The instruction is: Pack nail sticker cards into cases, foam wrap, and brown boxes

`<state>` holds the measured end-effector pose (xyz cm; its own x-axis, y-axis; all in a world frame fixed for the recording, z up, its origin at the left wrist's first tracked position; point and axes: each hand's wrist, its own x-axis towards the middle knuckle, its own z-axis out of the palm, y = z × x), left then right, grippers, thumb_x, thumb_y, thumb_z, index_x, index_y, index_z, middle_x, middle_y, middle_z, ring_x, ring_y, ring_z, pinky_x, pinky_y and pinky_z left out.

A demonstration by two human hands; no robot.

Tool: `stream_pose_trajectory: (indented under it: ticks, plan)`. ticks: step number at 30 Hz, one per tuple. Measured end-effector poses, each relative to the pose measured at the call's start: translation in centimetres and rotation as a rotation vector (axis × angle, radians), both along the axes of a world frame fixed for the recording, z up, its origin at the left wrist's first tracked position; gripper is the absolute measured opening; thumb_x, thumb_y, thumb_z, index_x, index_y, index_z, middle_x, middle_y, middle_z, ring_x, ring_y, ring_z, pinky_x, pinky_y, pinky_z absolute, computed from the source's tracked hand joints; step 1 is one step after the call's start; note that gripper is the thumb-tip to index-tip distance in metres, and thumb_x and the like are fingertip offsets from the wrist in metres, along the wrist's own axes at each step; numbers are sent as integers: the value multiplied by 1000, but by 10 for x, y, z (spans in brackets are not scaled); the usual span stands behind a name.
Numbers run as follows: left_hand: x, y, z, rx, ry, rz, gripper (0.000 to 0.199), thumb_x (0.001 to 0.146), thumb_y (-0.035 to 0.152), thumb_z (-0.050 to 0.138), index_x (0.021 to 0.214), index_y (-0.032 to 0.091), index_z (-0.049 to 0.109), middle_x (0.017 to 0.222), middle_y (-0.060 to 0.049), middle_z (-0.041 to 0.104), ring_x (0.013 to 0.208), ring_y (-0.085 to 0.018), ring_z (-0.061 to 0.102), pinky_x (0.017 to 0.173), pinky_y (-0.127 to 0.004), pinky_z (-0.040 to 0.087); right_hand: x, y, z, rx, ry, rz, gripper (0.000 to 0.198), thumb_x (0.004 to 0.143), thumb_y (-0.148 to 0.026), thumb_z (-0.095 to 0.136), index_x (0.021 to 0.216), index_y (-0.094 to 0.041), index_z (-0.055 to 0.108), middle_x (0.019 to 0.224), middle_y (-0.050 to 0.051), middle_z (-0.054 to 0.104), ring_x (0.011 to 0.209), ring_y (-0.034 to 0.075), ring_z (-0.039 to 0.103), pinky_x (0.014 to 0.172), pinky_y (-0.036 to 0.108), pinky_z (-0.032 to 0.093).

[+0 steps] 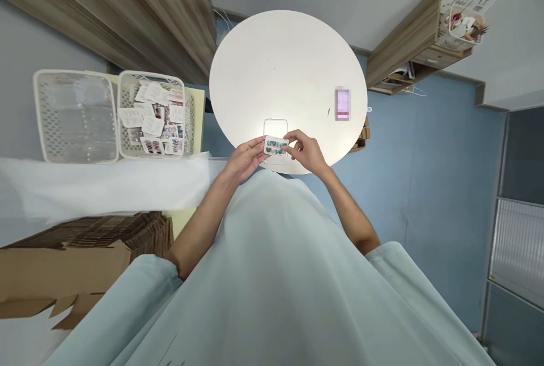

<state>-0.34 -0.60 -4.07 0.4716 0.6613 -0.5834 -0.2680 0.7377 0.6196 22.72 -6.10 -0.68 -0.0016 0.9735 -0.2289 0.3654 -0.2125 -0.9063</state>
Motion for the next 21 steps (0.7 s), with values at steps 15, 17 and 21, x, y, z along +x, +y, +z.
stream_pose_trajectory:
  ticks: [15,17,21]
  plan:
    - [28,-14,6,68,58,15,41,96,27,86,134,13,79,145,-21,79,141,-32,73,126,-51,55,25,-22,-6,123,-471,194,24,113,-35,67,134,-26,71,132,7,68,83,15,69,73,28,51]
    - [31,-16,6,78,59,20,43,95,28,87,134,13,79,145,-21,78,142,-32,72,126,-51,56,28,-23,-9,139,-520,210,26,114,-38,65,137,-27,72,133,8,67,85,16,69,70,28,50]
    - [37,-20,5,90,48,40,44,94,29,89,134,13,79,145,-21,78,141,-33,73,124,-51,57,33,-23,-11,175,-600,250,28,116,-40,62,137,-27,74,134,10,67,93,19,70,66,28,49]
